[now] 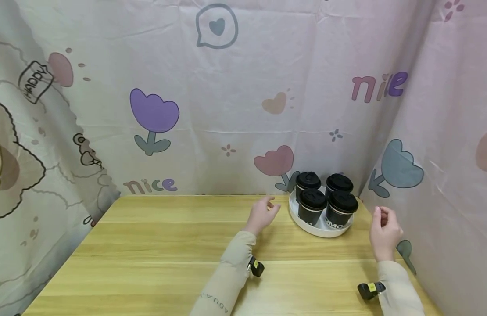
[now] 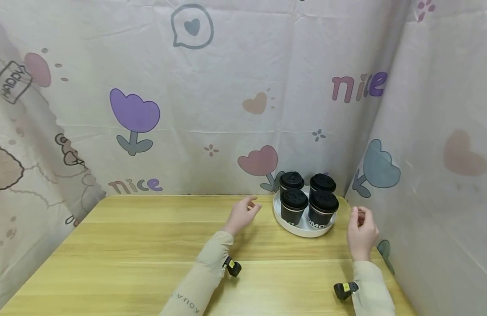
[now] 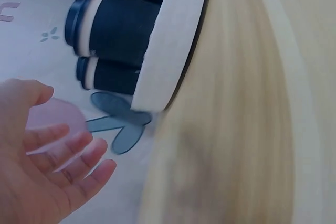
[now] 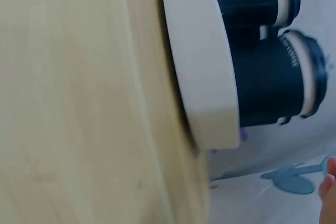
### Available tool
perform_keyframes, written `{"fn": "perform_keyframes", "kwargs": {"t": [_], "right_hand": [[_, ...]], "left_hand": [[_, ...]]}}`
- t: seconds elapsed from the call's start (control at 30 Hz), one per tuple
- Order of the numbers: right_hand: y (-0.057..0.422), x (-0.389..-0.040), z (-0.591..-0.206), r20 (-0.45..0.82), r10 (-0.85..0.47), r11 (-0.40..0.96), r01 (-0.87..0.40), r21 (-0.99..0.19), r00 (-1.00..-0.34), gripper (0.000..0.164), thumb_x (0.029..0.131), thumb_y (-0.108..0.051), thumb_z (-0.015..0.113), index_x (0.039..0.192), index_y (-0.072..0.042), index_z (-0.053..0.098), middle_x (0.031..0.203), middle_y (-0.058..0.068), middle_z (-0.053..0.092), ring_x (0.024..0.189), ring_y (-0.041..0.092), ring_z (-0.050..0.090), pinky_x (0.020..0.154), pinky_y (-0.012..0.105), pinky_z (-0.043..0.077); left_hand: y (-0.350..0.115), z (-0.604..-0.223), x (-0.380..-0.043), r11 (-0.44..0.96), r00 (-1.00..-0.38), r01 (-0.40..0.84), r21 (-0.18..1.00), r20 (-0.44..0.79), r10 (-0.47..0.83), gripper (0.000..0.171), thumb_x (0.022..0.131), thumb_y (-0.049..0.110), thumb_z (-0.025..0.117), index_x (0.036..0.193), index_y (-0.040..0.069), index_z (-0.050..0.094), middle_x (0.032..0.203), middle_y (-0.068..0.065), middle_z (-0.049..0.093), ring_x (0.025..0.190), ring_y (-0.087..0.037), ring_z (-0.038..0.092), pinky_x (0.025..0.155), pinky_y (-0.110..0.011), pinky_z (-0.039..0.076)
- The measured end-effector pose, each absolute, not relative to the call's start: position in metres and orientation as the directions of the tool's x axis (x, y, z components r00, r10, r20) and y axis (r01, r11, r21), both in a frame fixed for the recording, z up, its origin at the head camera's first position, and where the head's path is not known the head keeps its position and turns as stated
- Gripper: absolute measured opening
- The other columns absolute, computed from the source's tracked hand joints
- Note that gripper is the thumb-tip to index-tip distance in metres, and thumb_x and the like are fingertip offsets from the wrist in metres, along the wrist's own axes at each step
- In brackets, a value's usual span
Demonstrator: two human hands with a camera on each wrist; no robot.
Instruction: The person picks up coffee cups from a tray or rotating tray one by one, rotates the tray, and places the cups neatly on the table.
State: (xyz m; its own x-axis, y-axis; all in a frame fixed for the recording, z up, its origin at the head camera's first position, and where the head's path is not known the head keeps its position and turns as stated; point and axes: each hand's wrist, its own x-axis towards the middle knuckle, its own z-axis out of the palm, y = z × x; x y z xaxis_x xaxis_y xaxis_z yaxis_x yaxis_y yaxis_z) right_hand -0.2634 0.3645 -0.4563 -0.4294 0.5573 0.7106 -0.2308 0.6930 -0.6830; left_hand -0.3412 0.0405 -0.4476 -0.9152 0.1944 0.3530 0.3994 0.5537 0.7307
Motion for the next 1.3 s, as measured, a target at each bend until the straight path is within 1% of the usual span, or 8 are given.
{"fn": "perform_keyframes", "kwargs": {"t": [0.13, 0.27, 0.47, 0.6, 0.67, 0.83, 1.07, 1.3], "right_hand": [[0.372, -0.271, -0.461, 0.545, 0.617, 0.625, -0.067, -0.778, -0.568, 0.043, 0.102, -0.035, 0.044, 0.115, 0.002, 0.060, 0.082, -0.011, 0.056, 0.072, -0.006, 0.041, 0.068, 0.022, 0.035], [0.380, -0.281, -0.463, 0.376, 0.616, 0.573, 0.066, -0.817, -0.692, 0.051, 0.104, -0.038, 0.034, 0.124, 0.004, 0.055, 0.101, 0.023, 0.062, 0.087, 0.021, 0.053, 0.078, 0.038, 0.039], [0.390, -0.297, -0.467, 0.202, 0.547, 0.572, 0.186, -0.799, -0.812, 0.057, 0.103, -0.040, 0.034, 0.132, 0.008, 0.047, 0.122, 0.033, 0.058, 0.106, 0.045, 0.057, 0.096, 0.054, 0.041], [0.392, -0.305, -0.471, 0.136, 0.507, 0.588, 0.226, -0.777, -0.851, 0.056, 0.102, -0.036, 0.038, 0.130, 0.011, 0.048, 0.115, 0.035, 0.060, 0.084, 0.036, 0.067, 0.093, 0.050, 0.049], [0.391, -0.308, -0.473, 0.097, 0.487, 0.572, 0.233, -0.786, -0.868, 0.055, 0.101, -0.033, 0.039, 0.130, 0.013, 0.048, 0.108, 0.035, 0.060, 0.067, 0.027, 0.068, 0.077, 0.041, 0.058], [0.390, -0.312, -0.479, 0.024, 0.451, 0.511, 0.236, -0.826, -0.892, 0.051, 0.099, -0.025, 0.042, 0.129, 0.016, 0.046, 0.101, 0.032, 0.058, 0.062, 0.014, 0.065, 0.055, 0.027, 0.059], [0.388, -0.315, -0.485, -0.005, 0.447, 0.488, 0.249, -0.836, -0.894, 0.047, 0.099, -0.019, 0.045, 0.129, 0.017, 0.047, 0.099, 0.033, 0.061, 0.062, 0.013, 0.065, 0.056, 0.028, 0.060], [0.385, -0.316, -0.483, -0.053, 0.414, 0.423, 0.243, -0.873, -0.909, 0.049, 0.099, -0.019, 0.043, 0.133, 0.017, 0.042, 0.102, 0.031, 0.061, 0.063, 0.010, 0.064, 0.060, 0.027, 0.060]], "left_hand": [[0.057, -0.457, -0.347, 0.472, -0.946, 0.325, 0.819, 0.284, 0.159, 0.045, 0.092, 0.030, 0.062, 0.126, 0.001, 0.062, 0.099, -0.015, 0.072, 0.085, -0.023, 0.067, 0.072, -0.028, 0.055], [0.072, -0.468, -0.354, 0.339, -0.976, 0.208, 0.918, 0.169, 0.139, 0.050, 0.092, 0.027, 0.062, 0.130, -0.004, 0.057, 0.104, -0.017, 0.069, 0.087, -0.019, 0.064, 0.067, -0.025, 0.054], [0.089, -0.479, -0.362, 0.237, -0.996, 0.036, 0.971, 0.016, 0.085, 0.061, 0.090, 0.027, 0.064, 0.139, -0.005, 0.048, 0.116, -0.019, 0.063, 0.095, -0.021, 0.061, 0.075, -0.027, 0.055], [0.097, -0.481, -0.364, 0.214, -0.998, 0.007, 0.977, -0.005, 0.056, 0.062, 0.089, 0.026, 0.064, 0.140, -0.005, 0.046, 0.128, -0.026, 0.059, 0.116, -0.034, 0.059, 0.098, -0.041, 0.053], [0.100, -0.481, -0.364, 0.189, -0.998, -0.006, 0.982, -0.017, 0.057, 0.063, 0.089, 0.025, 0.064, 0.141, -0.005, 0.045, 0.133, -0.029, 0.056, 0.123, -0.037, 0.055, 0.104, -0.044, 0.049], [0.106, -0.483, -0.365, 0.118, -0.994, -0.045, 0.992, -0.057, 0.093, 0.064, 0.089, 0.021, 0.065, 0.142, -0.006, 0.042, 0.137, -0.030, 0.052, 0.124, -0.038, 0.054, 0.092, -0.040, 0.056], [0.115, -0.487, -0.365, 0.105, -0.993, -0.004, 0.994, -0.017, 0.116, 0.054, 0.087, 0.011, 0.066, 0.136, -0.008, 0.049, 0.120, -0.024, 0.062, 0.094, -0.023, 0.064, 0.073, -0.035, 0.060], [0.121, -0.486, -0.365, 0.074, -0.994, -0.014, 0.997, -0.021, 0.105, 0.047, 0.086, -0.001, 0.059, 0.133, -0.004, 0.055, 0.101, -0.013, 0.062, 0.070, -0.012, 0.054, 0.067, -0.029, 0.058]]}}
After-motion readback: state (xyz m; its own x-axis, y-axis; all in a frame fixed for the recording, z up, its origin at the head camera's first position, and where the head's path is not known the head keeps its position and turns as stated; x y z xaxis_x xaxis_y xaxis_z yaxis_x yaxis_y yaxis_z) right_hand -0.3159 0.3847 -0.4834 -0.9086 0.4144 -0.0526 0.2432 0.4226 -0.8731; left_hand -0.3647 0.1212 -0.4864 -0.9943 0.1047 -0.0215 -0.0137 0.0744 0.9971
